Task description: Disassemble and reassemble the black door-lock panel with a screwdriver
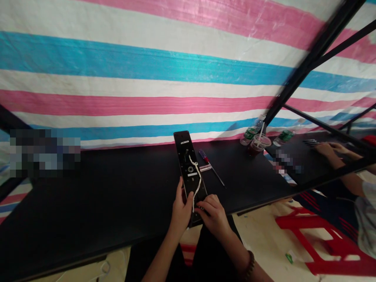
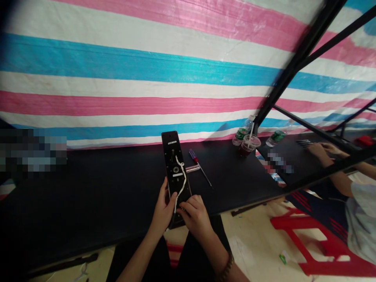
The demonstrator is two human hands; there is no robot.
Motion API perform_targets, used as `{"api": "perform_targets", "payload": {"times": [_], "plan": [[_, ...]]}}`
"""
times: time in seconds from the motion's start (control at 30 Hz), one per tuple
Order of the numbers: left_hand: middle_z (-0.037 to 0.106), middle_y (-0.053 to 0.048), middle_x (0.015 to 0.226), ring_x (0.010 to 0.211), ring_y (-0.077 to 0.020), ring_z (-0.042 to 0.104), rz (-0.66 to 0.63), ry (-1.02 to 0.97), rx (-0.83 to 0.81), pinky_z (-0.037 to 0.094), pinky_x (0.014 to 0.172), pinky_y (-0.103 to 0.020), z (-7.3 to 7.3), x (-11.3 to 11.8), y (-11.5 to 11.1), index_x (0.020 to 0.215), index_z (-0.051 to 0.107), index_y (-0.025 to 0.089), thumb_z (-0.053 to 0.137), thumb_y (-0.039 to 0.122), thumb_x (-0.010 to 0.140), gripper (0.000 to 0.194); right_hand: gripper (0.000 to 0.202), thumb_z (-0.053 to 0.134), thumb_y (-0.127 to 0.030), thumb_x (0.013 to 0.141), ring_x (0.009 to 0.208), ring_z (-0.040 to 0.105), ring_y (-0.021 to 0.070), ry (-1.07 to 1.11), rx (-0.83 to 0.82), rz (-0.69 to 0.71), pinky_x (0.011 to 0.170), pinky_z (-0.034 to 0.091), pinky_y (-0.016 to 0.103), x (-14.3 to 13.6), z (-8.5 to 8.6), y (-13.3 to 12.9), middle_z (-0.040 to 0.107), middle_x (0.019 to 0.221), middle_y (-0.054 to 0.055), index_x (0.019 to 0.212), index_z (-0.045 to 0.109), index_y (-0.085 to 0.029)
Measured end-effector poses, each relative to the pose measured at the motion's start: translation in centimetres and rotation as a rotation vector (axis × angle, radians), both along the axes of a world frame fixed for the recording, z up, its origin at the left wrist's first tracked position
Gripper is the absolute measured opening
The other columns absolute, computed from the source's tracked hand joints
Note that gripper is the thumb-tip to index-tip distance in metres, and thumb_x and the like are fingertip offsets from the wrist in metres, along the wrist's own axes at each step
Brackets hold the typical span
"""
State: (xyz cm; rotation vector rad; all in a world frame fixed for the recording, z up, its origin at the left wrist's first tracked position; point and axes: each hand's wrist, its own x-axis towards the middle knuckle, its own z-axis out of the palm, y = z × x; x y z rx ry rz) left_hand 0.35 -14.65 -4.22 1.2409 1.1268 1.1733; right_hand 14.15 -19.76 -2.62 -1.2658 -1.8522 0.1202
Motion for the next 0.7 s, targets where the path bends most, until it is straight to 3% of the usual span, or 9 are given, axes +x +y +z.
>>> {"api": "perform_targets", "payload": {"times": [0.2, 0.33, 0.5, 0.6, 0.7], "plan": [[0.029, -0.008, 0.166, 0.153, -0.0232, 0.027, 0.001, 0.027, 0.025, 0.022, 0.126, -0.042, 0.0, 0.1, 0.0, 0.159, 0.023, 0.025, 0.049, 0.037, 0.098, 0.067, 0.021, 0.063, -0.012, 0.092, 0.087, 0.058, 0.0219, -0.003, -0.116, 0.042, 0.076, 0.051, 0.037, 0.7, 0.8, -1.0, 0.066, 0.093, 0.007, 0.109, 0.070, -0.022], [0.030, -0.008, 0.166, 0.153, -0.0237, 0.028, 0.024, 0.015, 0.035, 0.022, 0.126, -0.043, -0.3, 0.4, -0.1, 0.159, 0.024, 0.024, 0.050, 0.035, 0.098, 0.067, 0.016, 0.062, -0.011, 0.093, 0.083, 0.057, 0.0209, 0.064, 0.027, -0.012, 0.072, 0.052, 0.036, -0.2, -0.5, -1.0, 0.065, 0.089, 0.006, 0.104, 0.069, -0.021], [0.034, -0.008, 0.164, 0.151, -0.0237, 0.031, 0.048, -0.029, 0.027, 0.024, 0.125, -0.043, -0.5, 0.6, -0.4, 0.158, 0.027, 0.025, 0.052, 0.033, 0.097, 0.066, 0.017, 0.061, -0.009, 0.093, 0.081, 0.058, 0.0206, 0.161, 0.191, -0.222, 0.070, 0.053, 0.036, -2.7, -2.6, -1.1, 0.062, 0.085, 0.005, 0.104, 0.067, -0.021], [0.034, -0.007, 0.164, 0.151, -0.0231, 0.032, 0.042, -0.060, 0.017, 0.024, 0.125, -0.043, -0.4, 0.6, -0.4, 0.157, 0.029, 0.026, 0.052, 0.032, 0.096, 0.065, 0.019, 0.063, -0.012, 0.093, 0.084, 0.059, 0.0210, 0.179, 0.192, -0.296, 0.072, 0.055, 0.036, -3.2, -2.6, -1.6, 0.062, 0.088, 0.006, 0.108, 0.068, -0.023], [0.035, -0.006, 0.164, 0.150, -0.0235, 0.034, 0.034, -0.076, 0.002, 0.025, 0.125, -0.043, -0.3, 0.5, -0.4, 0.157, 0.029, 0.027, 0.053, 0.033, 0.096, 0.066, 0.031, 0.064, -0.015, 0.093, 0.090, 0.061, 0.0223, 0.157, 0.121, -0.250, 0.076, 0.057, 0.038, -2.3, -1.9, -2.1, 0.063, 0.097, 0.008, 0.123, 0.065, -0.023]]}}
